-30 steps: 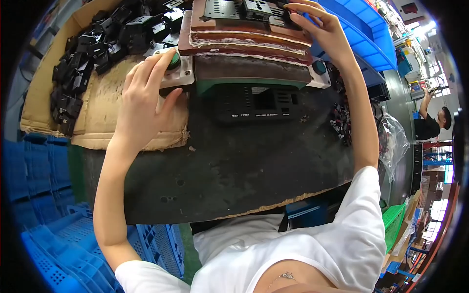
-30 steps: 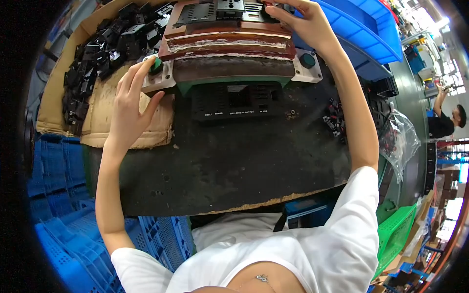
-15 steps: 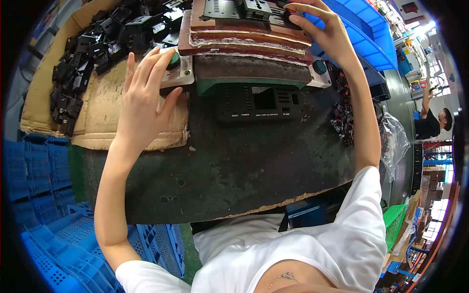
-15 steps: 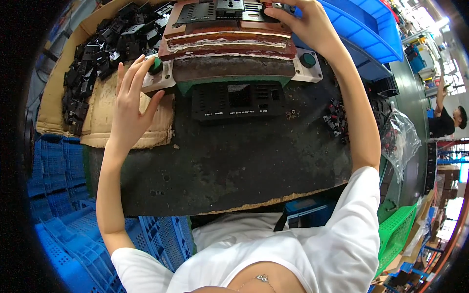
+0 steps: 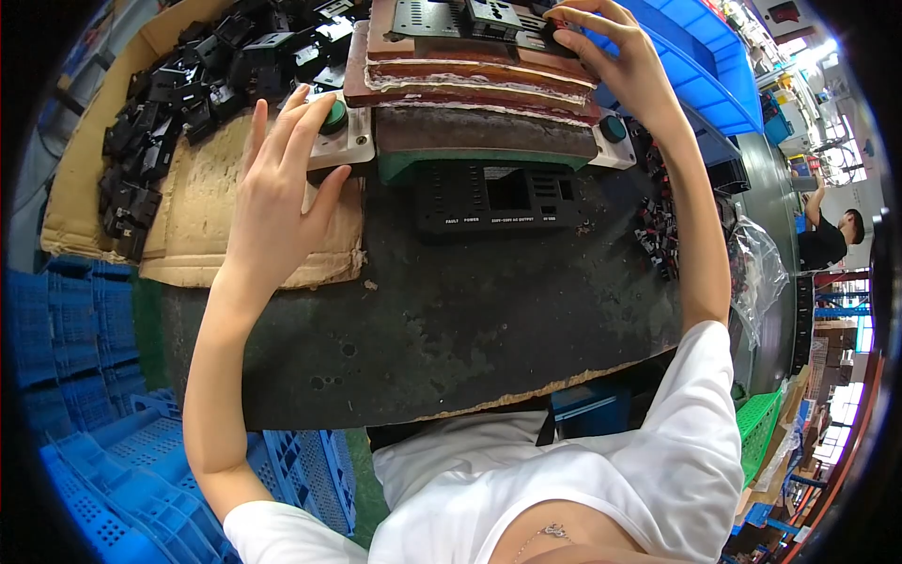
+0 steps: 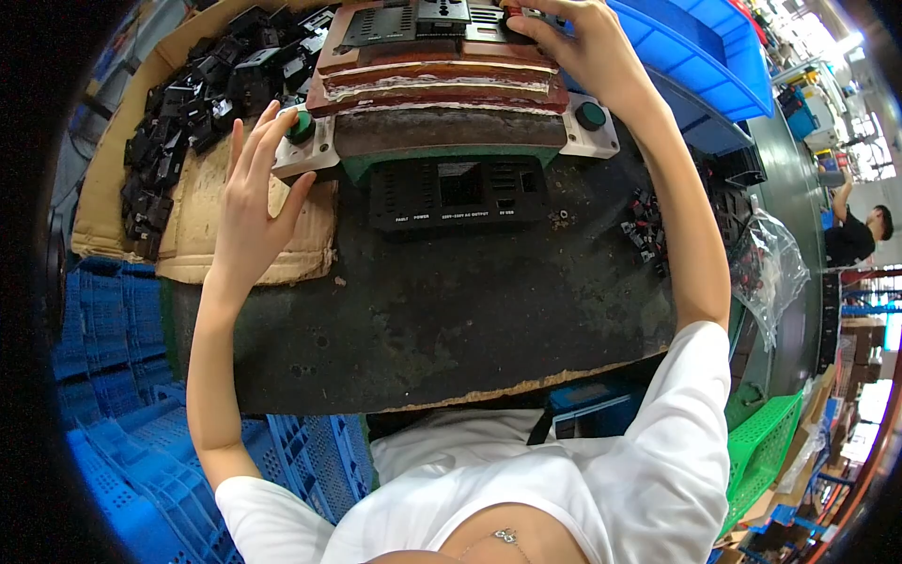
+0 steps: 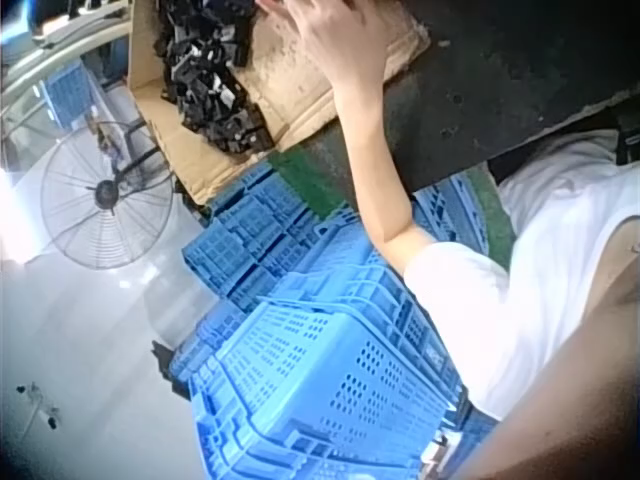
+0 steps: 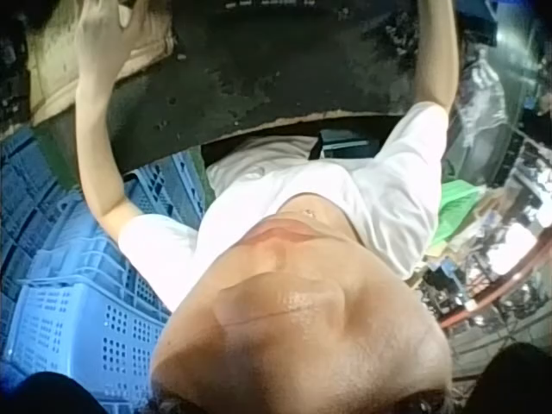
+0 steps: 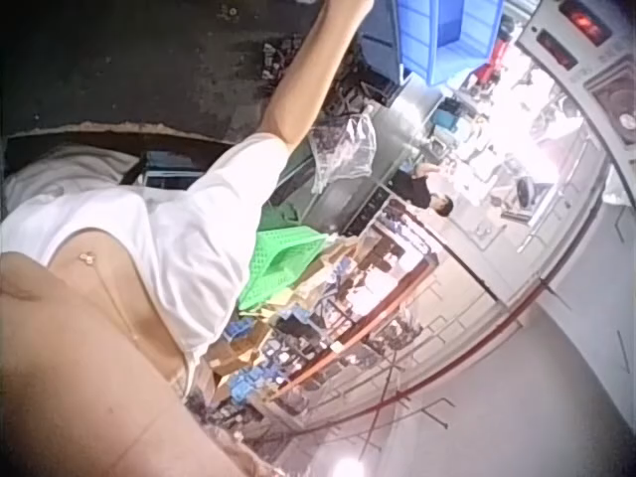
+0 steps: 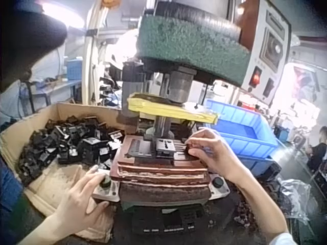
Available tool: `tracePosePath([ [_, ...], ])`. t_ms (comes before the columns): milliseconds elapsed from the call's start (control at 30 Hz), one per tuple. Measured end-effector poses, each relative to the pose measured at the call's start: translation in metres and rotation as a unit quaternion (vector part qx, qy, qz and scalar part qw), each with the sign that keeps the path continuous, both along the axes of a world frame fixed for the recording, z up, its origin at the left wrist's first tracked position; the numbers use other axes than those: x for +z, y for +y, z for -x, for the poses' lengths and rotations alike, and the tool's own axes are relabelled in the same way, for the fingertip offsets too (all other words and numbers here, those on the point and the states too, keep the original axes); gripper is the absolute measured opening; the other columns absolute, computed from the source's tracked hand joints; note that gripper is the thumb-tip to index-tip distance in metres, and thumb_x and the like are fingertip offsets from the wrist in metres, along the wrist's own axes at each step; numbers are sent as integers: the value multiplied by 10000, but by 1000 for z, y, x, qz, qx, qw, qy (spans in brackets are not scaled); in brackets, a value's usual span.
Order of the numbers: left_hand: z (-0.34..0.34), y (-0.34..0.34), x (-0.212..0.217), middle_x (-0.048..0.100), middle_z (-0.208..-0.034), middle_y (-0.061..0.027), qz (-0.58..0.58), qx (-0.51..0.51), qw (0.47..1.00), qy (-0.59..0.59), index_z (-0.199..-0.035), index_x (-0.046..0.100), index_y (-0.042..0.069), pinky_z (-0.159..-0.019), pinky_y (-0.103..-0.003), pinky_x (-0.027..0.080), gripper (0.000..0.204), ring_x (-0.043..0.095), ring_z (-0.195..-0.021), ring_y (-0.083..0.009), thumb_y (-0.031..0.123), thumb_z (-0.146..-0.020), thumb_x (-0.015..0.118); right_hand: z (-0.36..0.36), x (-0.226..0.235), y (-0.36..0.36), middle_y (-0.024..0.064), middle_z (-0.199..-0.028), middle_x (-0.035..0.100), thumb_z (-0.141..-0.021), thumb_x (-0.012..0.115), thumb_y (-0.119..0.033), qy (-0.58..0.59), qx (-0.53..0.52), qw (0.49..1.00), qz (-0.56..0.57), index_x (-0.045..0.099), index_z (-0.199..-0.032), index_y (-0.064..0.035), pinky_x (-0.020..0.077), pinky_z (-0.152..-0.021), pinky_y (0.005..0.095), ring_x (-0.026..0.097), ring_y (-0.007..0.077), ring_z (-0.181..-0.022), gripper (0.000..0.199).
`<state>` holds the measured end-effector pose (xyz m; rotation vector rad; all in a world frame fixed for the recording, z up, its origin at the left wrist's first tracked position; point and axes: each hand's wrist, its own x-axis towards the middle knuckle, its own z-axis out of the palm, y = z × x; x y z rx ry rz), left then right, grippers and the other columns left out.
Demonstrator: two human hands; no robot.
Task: Manually assembling and pressing internal components into the housing of a power strip using a specialized mounting press.
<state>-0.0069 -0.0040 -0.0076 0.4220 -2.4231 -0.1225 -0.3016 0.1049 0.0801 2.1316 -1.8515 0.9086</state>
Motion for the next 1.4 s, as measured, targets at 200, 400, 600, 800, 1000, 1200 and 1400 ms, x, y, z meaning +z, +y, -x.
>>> tracePosePath([
  [200,0,2,1,483,-1222,-160,-13,-5,1000,0,-1274,402,27,-1088,-431,209,551,354,-1259,-324,33,-760,603,-3,-3,0,109,-949,577,-796,654,-116,49,-17,998,33,633,-970,3,434,-805,338,550,251,-901,212],
  [400,0,3,4,484,-1222,-157,-14,-5,1000,1,-1269,403,23,-1084,-436,217,555,344,-1265,-325,26,-752,607,-2,-3,2,115,-943,595,-787,655,-112,-25,0,999,41,641,-950,-3,438,-800,335,566,251,-906,196],
  [600,-2,1,5,488,-1219,-142,12,12,1000,-25,-1253,419,28,-1075,-470,204,532,339,-1272,-313,54,-756,607,18,8,45,69,-837,661,-919,493,-159,-19,-122,992,36,598,-1014,-3,421,-824,240,588,95,-856,210],
  [800,0,5,5,493,-1217,-127,37,37,997,-57,-1248,422,23,-1067,-477,196,519,342,-1269,-297,83,-765,602,28,-11,79,69,-676,614,-852,569,-141,58,-135,985,-85,581,-835,24,436,-652,260,578,141,-664,167],
  [1000,2,6,4,496,-1219,-117,45,43,996,-68,-1234,429,22,-1066,-474,196,511,360,-1258,-284,83,-760,611,60,-11,64,15,-533,530,-817,652,-254,-98,-134,935,-313,552,-641,-11,360,-427,207,477,52,-465,316],
  [1200,1,6,6,519,-1194,-117,33,35,997,-59,-1206,443,25,-1060,-482,196,495,394,-1235,-268,92,-751,627,65,7,31,49,-501,539,-806,654,-209,-35,-114,875,-470,495,-578,0,405,-391,230,515,95,-422,348],
  [1400,1,7,6,543,-1152,-133,35,49,996,-70,-1199,442,27,-1054,-491,196,503,425,-1199,-274,121,-746,639,65,7,21,85,-510,563,-800,643,-157,43,-128,855,-500,526,-605,39,424,-396,250,547,125,-431,300],
])
